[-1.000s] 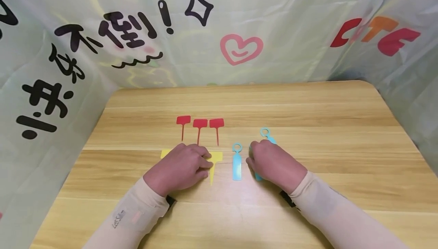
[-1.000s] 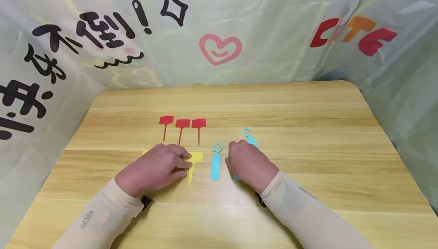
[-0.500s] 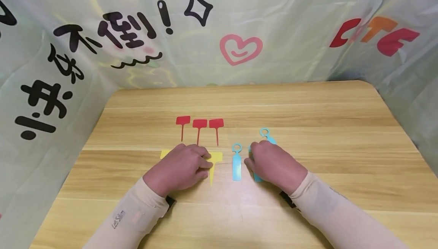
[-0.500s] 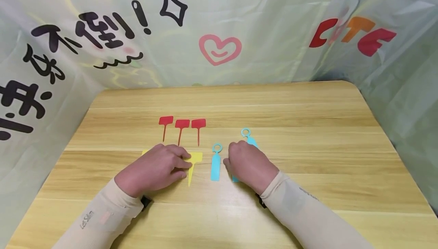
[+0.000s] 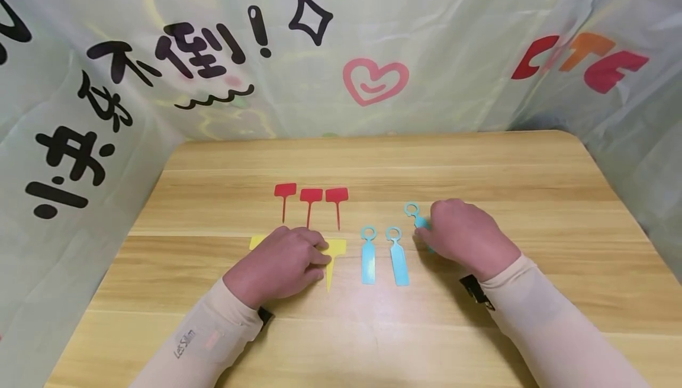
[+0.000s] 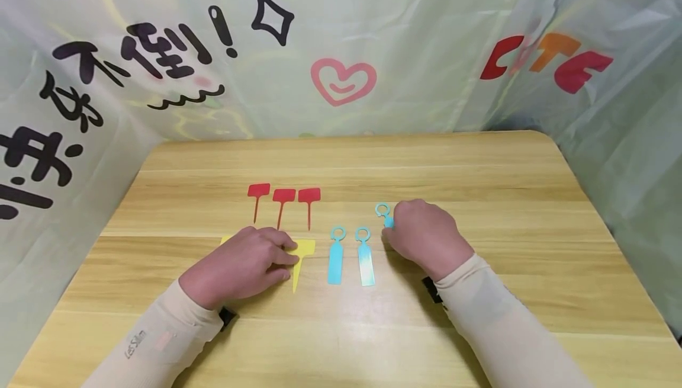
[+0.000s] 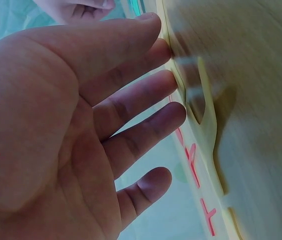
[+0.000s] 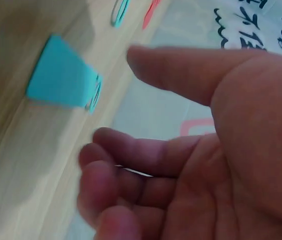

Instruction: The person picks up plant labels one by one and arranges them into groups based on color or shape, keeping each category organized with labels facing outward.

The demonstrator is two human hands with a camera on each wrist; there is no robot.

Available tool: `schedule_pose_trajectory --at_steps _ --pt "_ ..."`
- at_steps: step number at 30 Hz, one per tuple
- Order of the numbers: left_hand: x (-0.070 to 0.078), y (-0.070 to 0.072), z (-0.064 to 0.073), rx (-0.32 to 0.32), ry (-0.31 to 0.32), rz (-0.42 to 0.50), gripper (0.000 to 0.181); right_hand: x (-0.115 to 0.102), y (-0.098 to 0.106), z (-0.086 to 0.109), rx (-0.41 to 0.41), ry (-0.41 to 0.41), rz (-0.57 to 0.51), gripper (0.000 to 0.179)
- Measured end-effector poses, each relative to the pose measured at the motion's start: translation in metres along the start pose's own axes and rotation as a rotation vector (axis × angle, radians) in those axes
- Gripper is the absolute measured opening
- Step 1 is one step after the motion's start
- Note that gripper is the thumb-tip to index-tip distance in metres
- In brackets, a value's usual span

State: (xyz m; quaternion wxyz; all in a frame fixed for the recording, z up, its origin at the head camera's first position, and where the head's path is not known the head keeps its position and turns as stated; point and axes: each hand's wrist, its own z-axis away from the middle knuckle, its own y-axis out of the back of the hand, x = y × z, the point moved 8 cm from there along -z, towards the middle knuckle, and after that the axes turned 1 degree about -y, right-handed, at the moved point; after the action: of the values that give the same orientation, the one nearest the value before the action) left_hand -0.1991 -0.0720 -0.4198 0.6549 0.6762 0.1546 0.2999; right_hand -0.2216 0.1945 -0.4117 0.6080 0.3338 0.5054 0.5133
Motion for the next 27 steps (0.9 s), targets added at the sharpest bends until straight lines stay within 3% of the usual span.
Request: schedule_pose_trajectory --at_steps 5,16,22,27 --pt "0.0 -0.001 0.0 0.002 -0.002 -0.003 0.014 0.004 -0.008 -0.003 -0.035 -0.019 -0.01 0.047" --pt "0.0 0.001 0.0 0.011 -0.013 -0.015 0.014 0.001 -0.014 -0.014 0.076 0.016 -0.012 0.043" --pt "0.0 0.002 0.001 0.015 -0.015 -0.012 0.014 -0.003 -0.014 -0.01 0.112 0.019 0.001 0.039" --pt "0.0 0.0 0.0 0.007 -0.005 -0.001 0.016 -0.003 -0.018 0.0 0.072 -0.013 0.01 0.038"
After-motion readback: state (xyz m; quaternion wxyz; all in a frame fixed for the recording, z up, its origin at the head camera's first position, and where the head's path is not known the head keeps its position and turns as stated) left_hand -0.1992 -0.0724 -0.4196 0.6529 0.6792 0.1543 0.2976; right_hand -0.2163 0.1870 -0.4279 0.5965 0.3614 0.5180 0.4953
